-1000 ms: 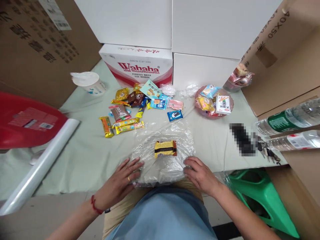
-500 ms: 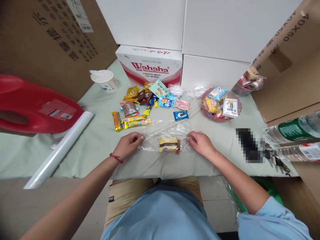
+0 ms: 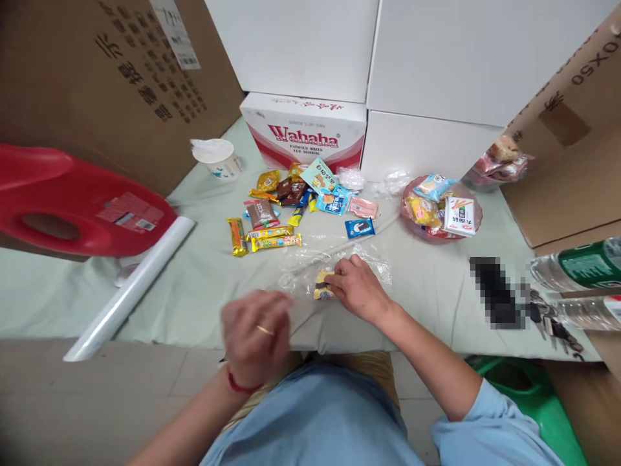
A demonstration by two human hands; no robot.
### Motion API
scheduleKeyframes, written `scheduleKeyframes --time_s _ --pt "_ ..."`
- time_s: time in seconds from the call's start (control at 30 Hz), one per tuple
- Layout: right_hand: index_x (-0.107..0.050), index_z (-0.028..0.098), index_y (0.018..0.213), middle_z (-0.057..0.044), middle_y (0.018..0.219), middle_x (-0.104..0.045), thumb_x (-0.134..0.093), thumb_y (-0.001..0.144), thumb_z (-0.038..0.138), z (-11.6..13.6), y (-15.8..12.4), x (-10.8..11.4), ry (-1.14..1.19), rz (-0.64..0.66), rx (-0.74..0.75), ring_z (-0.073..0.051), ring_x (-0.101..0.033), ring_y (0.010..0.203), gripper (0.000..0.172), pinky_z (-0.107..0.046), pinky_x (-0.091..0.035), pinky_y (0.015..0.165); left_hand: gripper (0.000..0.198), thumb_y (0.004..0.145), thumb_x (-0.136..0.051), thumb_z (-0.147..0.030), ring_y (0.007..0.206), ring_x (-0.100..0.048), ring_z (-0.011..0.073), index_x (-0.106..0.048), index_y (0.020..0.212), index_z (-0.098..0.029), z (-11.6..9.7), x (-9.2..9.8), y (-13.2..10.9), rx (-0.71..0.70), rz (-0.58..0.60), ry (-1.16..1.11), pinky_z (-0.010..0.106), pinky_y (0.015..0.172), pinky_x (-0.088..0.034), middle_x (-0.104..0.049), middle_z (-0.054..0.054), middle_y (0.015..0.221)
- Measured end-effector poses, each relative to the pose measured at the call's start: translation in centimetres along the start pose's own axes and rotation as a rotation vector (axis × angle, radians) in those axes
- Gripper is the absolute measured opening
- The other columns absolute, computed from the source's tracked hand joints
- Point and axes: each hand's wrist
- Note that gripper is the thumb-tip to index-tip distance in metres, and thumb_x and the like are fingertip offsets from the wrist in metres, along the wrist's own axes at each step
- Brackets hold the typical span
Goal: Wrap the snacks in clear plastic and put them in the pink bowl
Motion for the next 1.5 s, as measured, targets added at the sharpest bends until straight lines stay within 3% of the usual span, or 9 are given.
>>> scheduleKeyframes --time_s 0.07,0.27,0.47,0.67,0.83,1.0,1.2,1.37,1.5 --pt "-0.077 0.026 0.115 -0.009 0.103 -0.065 -0.061 0.098 0.026 -0.2 -0.1 0.0 0.014 -0.011 -0.004 -0.022 -0.046 0.090 0.023 -0.034 -0.040 0.081 0.033 0.091 -0.051 -0.010 0.111 -0.065 0.0205 -0.066 0.117 -0.021 -2.2 -1.4 -0.3 -0.174 0.144 -0.126 0.037 0.092 -0.038 -0.076 0.006 0.114" --pt "-0.077 0.023 0.115 -0.008 0.102 -0.073 -0.054 0.098 0.018 -2.3 0.6 1.7 0.129 0.023 -0.046 -0.022 -0.058 0.092 0.029 -0.036 -0.044 0.087 0.039 0.094 -0.050 -0.011 0.107 -0.066 0.0215 -0.066 0.127 -0.022 -1.4 -6.6 -0.6 0.037 0.310 -0.023 0.041 0.089 -0.035 -0.073 0.006 0.128" --pt "-0.063 0.011 0.134 -0.018 0.120 -0.070 -0.062 0.095 0.032 -4.8 5.3 2.9 -0.150 0.058 -0.251 -0.031 -0.056 0.113 0.044 -0.042 -0.041 0.099 0.031 0.095 -0.055 -0.017 0.111 -0.062 0.0246 -0.071 0.121 -0.025 -1.2 -7.0 -0.8 0.041 0.326 0.021 0.041 0.087 -0.036 -0.074 0.003 0.127" --pt "-0.070 0.013 0.122 -0.012 0.097 -0.074 -0.071 0.086 0.028 -4.8 8.9 2.2 -0.142 0.296 -0.460 -0.027 -0.065 0.094 0.039 -0.030 -0.043 0.076 0.032 0.097 -0.053 -0.019 0.103 -0.061 0.0224 -0.070 0.123 -0.026 -1.3 -7.0 -0.8 0.057 0.375 0.042 0.041 0.081 -0.037 -0.073 0.003 0.129" --pt "-0.077 0.019 0.102 -0.005 0.088 -0.075 -0.061 0.091 0.022 -3.5 6.8 4.0 0.020 0.262 -0.304 -0.018 -0.064 0.080 0.020 -0.025 -0.040 0.070 0.032 0.098 -0.053 -0.018 0.099 -0.062 0.0214 -0.069 0.124 -0.025 -1.5 -6.8 -0.8 0.069 0.399 0.046 0.041 0.078 -0.037 -0.072 0.003 0.131" --pt "-0.067 0.020 0.132 -0.006 0.087 -0.075 -0.052 0.099 0.022 -0.3 2.1 2.8 0.048 0.189 -0.092 -0.020 -0.062 0.082 0.036 -0.029 -0.042 0.081 0.036 0.095 -0.053 -0.015 0.096 -0.064 0.0226 -0.069 0.124 -0.026 -1.6 -6.9 -1.1 0.109 0.426 -0.021 0.042 0.077 -0.042 -0.073 0.004 0.129" --pt "-0.055 0.016 0.146 -0.009 0.092 -0.073 -0.041 0.104 0.017 -0.2 -0.4 -1.1 0.063 0.046 -0.040 -0.020 -0.057 0.080 0.044 -0.033 -0.040 0.084 0.034 0.093 -0.046 -0.016 0.112 -0.068 0.0202 -0.072 0.115 -0.024 1.2 -7.0 -2.2 0.449 0.260 -0.424 0.038 0.096 -0.053 -0.073 0.006 0.127" --pt "-0.051 0.019 0.150 -0.007 0.087 -0.070 -0.042 0.103 0.016 0.1 -0.3 -1.6 0.026 0.049 -0.072 -0.020 -0.052 0.079 0.048 -0.032 -0.038 0.078 0.029 0.090 -0.051 -0.031 0.077 -0.068 0.0185 -0.072 0.106 -0.020 5.4 -7.2 -0.3 0.977 0.210 -0.364 0.035 0.082 -0.056 -0.075 0.005 0.097" --pt "-0.048 0.022 0.153 -0.007 0.091 -0.069 -0.050 0.102 0.018 1.0 -0.1 -0.9 -0.026 0.133 -0.094 -0.021 -0.052 0.084 0.052 -0.032 -0.039 0.080 0.039 0.083 -0.062 -0.045 0.078 -0.064 0.0196 -0.070 0.109 -0.016 7.2 -8.0 1.8 0.977 0.230 -0.274 0.039 0.088 -0.054 -0.070 0.010 0.106"
Point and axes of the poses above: each hand's wrist, its own y-axis towards the middle knuckle, its own x-axis out of the back of the hand, z = x × y
